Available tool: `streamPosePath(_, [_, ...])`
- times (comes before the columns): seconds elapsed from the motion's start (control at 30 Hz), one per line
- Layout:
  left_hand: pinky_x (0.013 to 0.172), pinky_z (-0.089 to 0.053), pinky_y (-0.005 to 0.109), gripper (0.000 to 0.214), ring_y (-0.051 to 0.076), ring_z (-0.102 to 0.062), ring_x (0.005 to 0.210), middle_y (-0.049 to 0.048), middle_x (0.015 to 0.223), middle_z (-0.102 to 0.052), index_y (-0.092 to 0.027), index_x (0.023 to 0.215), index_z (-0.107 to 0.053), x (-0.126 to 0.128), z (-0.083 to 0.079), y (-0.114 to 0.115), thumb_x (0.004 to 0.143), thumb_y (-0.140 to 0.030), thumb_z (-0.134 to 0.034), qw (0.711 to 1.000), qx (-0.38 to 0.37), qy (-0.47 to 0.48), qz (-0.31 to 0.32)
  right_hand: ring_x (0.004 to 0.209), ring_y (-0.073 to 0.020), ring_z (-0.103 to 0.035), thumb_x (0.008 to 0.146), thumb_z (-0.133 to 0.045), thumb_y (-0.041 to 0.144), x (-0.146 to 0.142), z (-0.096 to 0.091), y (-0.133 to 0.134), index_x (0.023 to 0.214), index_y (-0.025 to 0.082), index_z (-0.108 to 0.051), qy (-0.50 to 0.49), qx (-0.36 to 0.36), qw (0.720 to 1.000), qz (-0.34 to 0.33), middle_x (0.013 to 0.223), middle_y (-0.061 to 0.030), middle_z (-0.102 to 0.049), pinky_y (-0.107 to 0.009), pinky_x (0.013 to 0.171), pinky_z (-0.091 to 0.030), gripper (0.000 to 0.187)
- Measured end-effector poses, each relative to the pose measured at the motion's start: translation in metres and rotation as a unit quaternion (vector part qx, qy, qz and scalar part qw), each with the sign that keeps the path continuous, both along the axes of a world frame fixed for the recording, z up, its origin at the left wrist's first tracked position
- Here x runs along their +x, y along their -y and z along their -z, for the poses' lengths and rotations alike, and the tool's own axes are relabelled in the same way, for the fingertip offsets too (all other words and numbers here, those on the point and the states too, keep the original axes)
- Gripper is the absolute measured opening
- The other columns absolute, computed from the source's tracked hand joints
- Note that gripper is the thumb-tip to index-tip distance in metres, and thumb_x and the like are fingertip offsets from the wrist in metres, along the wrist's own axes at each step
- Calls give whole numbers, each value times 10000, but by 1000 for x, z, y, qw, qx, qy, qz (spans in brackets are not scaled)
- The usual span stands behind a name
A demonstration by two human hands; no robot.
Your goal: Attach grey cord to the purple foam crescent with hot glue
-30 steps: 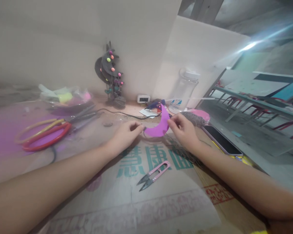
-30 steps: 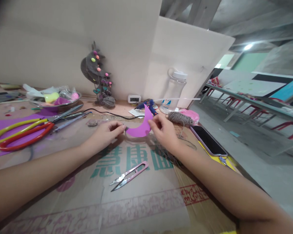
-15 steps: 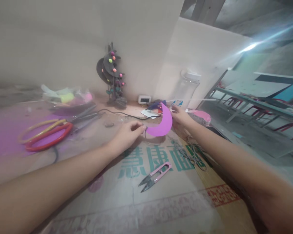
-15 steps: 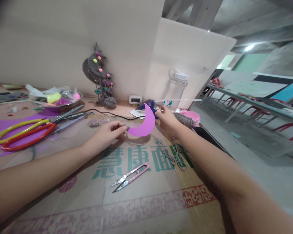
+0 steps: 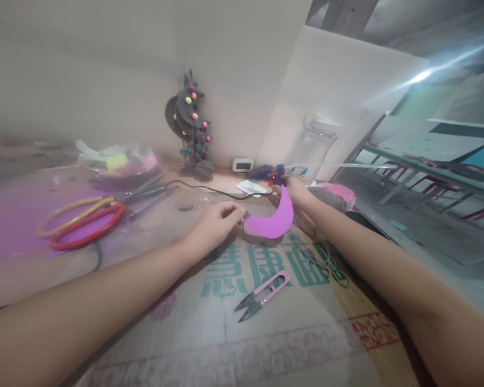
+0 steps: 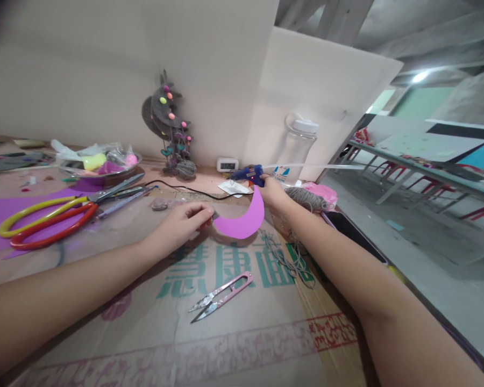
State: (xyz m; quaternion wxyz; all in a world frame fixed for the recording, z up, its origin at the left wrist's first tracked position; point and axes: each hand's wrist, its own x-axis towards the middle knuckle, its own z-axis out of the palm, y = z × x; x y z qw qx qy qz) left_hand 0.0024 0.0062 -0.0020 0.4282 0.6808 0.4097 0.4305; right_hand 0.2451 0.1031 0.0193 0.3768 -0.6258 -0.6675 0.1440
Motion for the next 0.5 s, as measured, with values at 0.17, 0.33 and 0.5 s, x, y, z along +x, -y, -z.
streamPosePath(0.17, [577, -368, 242, 287, 130, -487, 577, -20, 590, -552, -176, 681, -592, -3, 3, -1, 804, -427, -522, 999, 1, -6, -34, 643, -194, -618, 772, -627, 449, 0, -17, 40, 782, 149, -657, -3, 23, 1000, 17, 681, -67, -692, -287, 609, -471, 302])
streamPosePath(0.33, [552, -362, 242, 320, 126, -474, 542, -27, 557, -529, -179, 688, -580, -6, 4, -3, 807, -468, -511, 997, 8, -4, -74, 556, -147, -575, 825, -539, 522, -7, -9, 89, 571, 164, -593, -71, 51, 996, -19, 563, -54, -635, -255, 580, -447, 443])
streamPosePath(0.5, [564, -373, 245, 311, 132, -493, 563, -17, 575, -549, -173, 669, -592, -3, -3, 1, 763, -464, -542, 998, -9, -4, -54, 505, -143, -531, 648, -726, 477, -19, 5, 108, 521, 186, -527, -129, 10, 992, 6, 489, -1, -561, -274, 549, -421, 374])
